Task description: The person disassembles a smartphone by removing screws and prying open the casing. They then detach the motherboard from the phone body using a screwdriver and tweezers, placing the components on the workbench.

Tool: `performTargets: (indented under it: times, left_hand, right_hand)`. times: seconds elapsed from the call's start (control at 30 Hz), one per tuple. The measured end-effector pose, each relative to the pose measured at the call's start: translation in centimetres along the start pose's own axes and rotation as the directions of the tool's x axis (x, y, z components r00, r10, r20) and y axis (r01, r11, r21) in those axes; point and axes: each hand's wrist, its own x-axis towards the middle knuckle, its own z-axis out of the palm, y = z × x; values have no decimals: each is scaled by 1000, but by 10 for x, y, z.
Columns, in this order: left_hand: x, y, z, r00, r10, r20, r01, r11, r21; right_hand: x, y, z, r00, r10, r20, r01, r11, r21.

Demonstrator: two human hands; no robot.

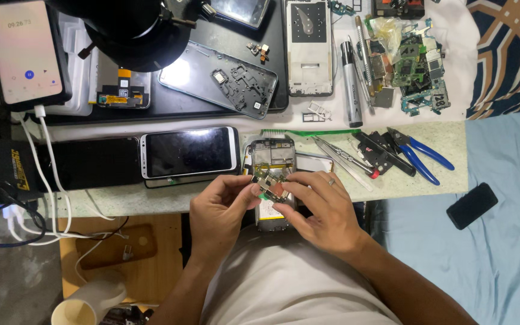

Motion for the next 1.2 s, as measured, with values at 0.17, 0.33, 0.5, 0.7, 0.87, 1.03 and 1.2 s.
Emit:
performTargets:
  times: [0.17, 0.33, 0.5, 0.7, 0.87, 1.03, 1.2]
  left_hand:
    - [-1, -1, 0, 1000, -12, -19, 12, 999, 49]
    - [-2, 1, 1, 999, 33, -25, -29, 986, 163]
    - [-5, 3, -1, 993, 119, 21, -121, 972, 204]
    - [-9, 6, 2, 982, 189, 28, -190, 948, 254]
    - [-9, 8, 2, 974, 217, 63, -226, 912, 344]
    - [-8, 9, 3, 950, 300, 85, -310, 874, 373]
    - [-9, 9, 4, 954, 295, 58, -296, 889, 349]
  right_hand:
    - [-1, 1, 1, 1000, 14, -4, -14, 1000, -8]
    - [-1, 0, 2, 1000, 27, -15, -27, 1000, -5]
    - [-2, 3, 4, 997, 76, -33, -75, 997, 25]
    - [0, 5, -1, 950, 310, 47, -313, 922, 227]
    - [25, 25, -22, 983, 150, -110, -152, 988, -11]
    - [70, 63, -39, 983, 11, -181, -75, 933, -351]
    - [96, 81, -30, 985, 12, -173, -67, 947, -313]
